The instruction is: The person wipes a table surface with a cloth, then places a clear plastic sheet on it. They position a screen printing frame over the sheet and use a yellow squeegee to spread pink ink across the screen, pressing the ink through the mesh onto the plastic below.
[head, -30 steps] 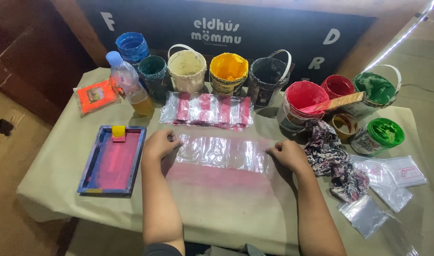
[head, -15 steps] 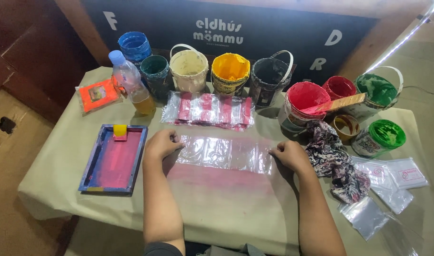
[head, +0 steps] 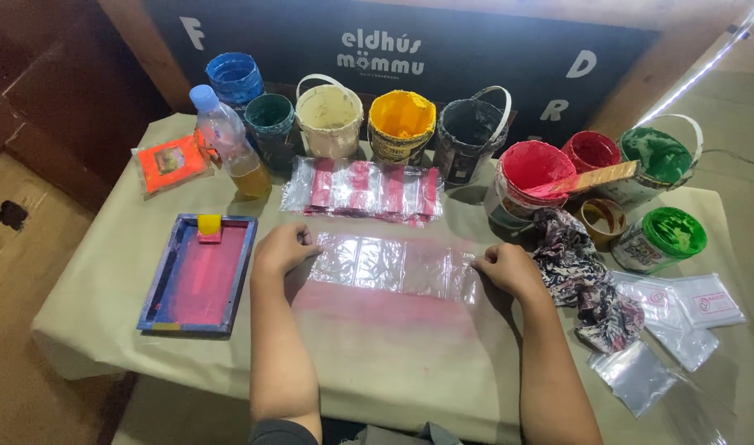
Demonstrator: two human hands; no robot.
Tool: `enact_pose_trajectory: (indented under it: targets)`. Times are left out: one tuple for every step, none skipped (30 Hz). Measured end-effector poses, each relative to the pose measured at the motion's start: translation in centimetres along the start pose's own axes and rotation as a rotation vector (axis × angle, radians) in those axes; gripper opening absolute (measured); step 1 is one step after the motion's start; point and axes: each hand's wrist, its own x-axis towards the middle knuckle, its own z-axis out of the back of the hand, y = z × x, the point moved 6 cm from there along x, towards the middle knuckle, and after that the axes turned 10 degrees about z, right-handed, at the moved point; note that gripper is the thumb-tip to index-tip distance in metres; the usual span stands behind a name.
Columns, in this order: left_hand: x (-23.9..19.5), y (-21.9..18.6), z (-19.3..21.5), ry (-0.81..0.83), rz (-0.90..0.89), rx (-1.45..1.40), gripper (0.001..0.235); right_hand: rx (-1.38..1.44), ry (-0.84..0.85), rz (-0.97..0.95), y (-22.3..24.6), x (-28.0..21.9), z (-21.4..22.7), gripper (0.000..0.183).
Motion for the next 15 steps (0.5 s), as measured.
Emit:
enact_pose_trajectory:
  targets:
    - [0.1,0.1,0.0,0.001,0.0,0.001,0.027,0.0,0.0,-0.001,-0.2,0.1,-0.1,0.029]
    - [0.1,0.1,-0.1,0.002,-0.003,0.006,0.028,-0.002,0.0,-0.006,-0.4,0.2,-0.2,0.028]
    - [0.2,0.1,0.0,0.003,-0.007,0.011,0.029,-0.005,-0.003,-0.011,-0.6,0.3,-0.2,0.028]
    - [0.1,0.0,0.0,0.003,-0.008,0.011,0.029,-0.005,-0.004,-0.012,-0.6,0.4,-0.2,0.028]
    - [-0.1,0.0,0.1,-0.002,-0.012,0.001,0.028,-0.02,0.006,-0.016,-0.7,0.4,-0.3,0.027]
    - [-0.2,0.0,0.2,-0.007,-0.016,-0.009,0.028,-0.035,0.016,-0.021,-0.8,0.4,-0.4,0.026]
    - [-0.6,-0.2,0.4,-0.008,-0.016,-0.009,0.028,-0.035,0.016,-0.021,-0.9,0.5,-0.4,0.026]
    - [-1.0,-0.4,0.7,-0.001,-0.019,-0.015,0.027,-0.016,0.017,-0.012,-1.1,0.6,-0.5,0.027]
    - [-1.4,-0.7,0.9,0.006,-0.022,-0.02,0.026,0.003,0.018,-0.005,-1.3,0.7,-0.6,0.027]
    - [-1.3,-0.6,0.9,0.007,-0.022,-0.02,0.026,0.003,0.018,-0.005,-1.5,0.7,-0.7,0.027]
    - [-1.2,-0.5,0.9,0.003,-0.018,-0.021,0.026,0.046,0.003,0.0,-1.6,0.8,-0.8,0.028]
    - [-1.1,-0.3,0.9,-0.001,-0.014,-0.023,0.026,0.09,-0.013,0.006,-1.7,0.9,-0.9,0.03]
    - [-1.0,-0.3,0.8,0.0,-0.013,-0.023,0.026,0.089,-0.012,0.006,-1.3,0.7,-0.7,0.03]
    - [-0.9,-0.3,0.7,-0.008,-0.012,-0.03,0.026,0.089,-0.035,0.002,-0.9,0.5,-0.5,0.031]
    - [-0.7,-0.3,0.7,-0.016,-0.011,-0.036,0.027,0.09,-0.059,-0.002,-0.6,0.3,-0.2,0.032]
